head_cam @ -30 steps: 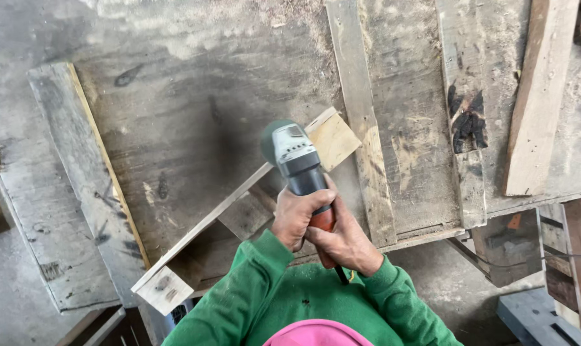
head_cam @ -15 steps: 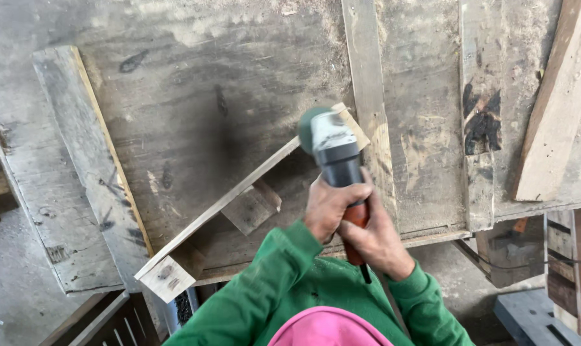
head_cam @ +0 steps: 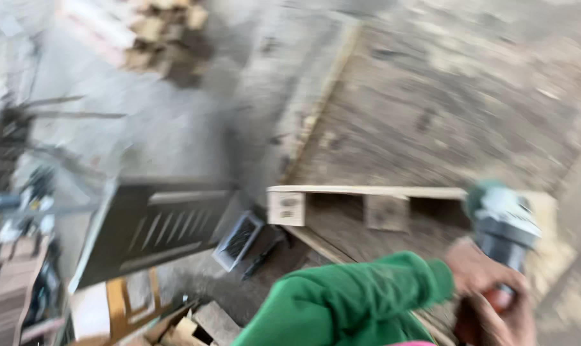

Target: The person uses an angle grinder with a sanding disc to smooth the edges and surfaces of a wooden pallet. The person moves the tool along the wood, generating sawdust, and briefly pauses to wipe the surface with a hand.

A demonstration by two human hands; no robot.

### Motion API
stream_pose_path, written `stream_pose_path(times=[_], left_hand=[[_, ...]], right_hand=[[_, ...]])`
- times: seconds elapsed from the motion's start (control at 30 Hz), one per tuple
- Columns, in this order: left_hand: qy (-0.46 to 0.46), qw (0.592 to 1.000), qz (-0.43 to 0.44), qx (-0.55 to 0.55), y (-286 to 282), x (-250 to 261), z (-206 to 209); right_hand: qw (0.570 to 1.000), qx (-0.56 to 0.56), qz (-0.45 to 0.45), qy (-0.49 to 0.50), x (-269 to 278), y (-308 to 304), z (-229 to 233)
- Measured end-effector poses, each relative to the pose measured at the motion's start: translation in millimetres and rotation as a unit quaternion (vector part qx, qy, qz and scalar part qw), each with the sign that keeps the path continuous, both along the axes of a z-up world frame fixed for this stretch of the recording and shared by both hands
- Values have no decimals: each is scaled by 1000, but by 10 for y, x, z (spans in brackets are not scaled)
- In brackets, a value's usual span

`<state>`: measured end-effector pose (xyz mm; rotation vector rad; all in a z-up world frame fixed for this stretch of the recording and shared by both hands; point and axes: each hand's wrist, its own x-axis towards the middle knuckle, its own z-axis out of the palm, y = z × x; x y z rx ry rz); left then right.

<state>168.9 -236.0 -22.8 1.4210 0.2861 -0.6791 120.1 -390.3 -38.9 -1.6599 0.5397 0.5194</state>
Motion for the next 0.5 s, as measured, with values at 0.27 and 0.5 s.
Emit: stream_pose_path(times=[0.27,0.5], left_hand=[[82,967,213,-113,56,-133,-134],[93,955,268,-82,644,-288,82]], right_hand=[[988,-58,142,-13,393,17,-991],[972,17,219,-82,185,470,-308]])
